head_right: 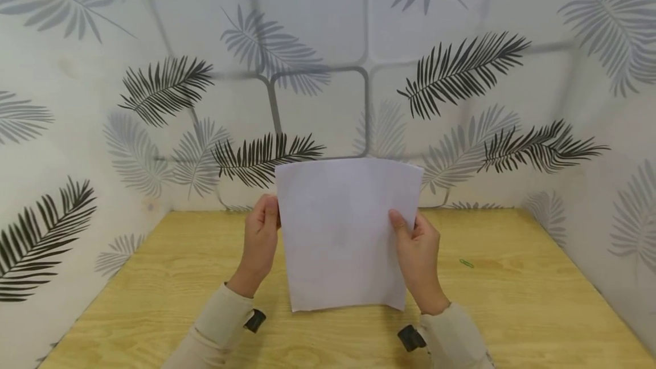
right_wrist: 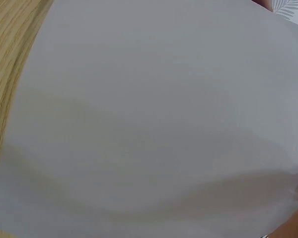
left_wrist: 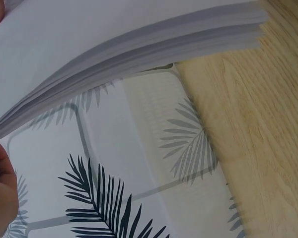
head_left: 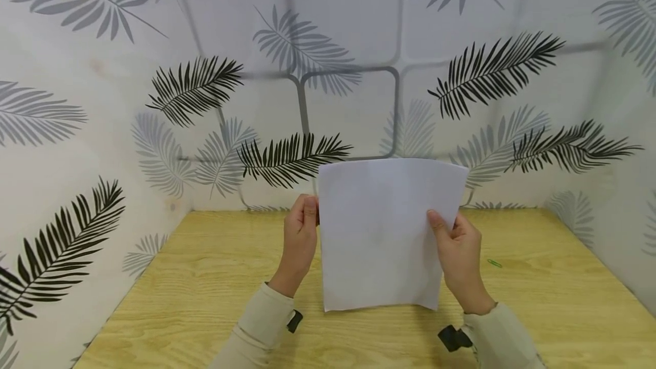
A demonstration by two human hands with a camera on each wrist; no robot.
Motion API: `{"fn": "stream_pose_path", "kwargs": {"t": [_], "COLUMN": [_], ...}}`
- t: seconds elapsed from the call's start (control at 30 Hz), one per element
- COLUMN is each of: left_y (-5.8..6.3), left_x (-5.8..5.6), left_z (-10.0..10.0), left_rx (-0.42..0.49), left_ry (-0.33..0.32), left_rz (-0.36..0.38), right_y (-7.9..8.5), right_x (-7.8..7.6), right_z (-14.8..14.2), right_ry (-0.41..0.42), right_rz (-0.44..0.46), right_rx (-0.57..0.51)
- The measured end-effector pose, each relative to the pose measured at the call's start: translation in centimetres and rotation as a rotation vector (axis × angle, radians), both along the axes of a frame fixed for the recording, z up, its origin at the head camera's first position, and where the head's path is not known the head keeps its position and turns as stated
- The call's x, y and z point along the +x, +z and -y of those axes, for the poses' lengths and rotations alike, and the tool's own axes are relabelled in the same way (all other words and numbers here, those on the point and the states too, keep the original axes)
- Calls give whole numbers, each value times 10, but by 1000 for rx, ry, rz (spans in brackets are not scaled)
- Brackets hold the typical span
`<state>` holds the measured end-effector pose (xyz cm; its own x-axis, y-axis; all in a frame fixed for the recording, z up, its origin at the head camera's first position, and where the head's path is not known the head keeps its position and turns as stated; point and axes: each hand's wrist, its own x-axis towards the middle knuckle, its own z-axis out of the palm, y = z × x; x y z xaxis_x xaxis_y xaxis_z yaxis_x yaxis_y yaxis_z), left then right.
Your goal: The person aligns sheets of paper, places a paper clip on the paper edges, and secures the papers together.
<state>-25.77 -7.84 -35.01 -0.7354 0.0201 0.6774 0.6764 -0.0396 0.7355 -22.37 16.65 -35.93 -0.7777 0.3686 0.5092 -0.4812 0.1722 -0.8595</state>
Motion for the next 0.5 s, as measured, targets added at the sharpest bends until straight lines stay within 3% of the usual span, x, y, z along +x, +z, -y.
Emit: {"fn": "stream_pose_path", "kwargs": {"t": [0.17,0.4,0.5], "left_y": [-3,-6,-12], "left_x": [-2,0,-3], "left_z": [0,-2,-2], "left_rx": [-35,-86,-105], "left_ry": [51,86,90], "left_rz": [64,302,334], "right_y": [3,7,8], "right_x": [2,3,2], "right_z": [1,0,-1], "right_ry": [-4,-7,-13], "right_rz": [13,19,21], "right_rx": [-6,-9,5]}}
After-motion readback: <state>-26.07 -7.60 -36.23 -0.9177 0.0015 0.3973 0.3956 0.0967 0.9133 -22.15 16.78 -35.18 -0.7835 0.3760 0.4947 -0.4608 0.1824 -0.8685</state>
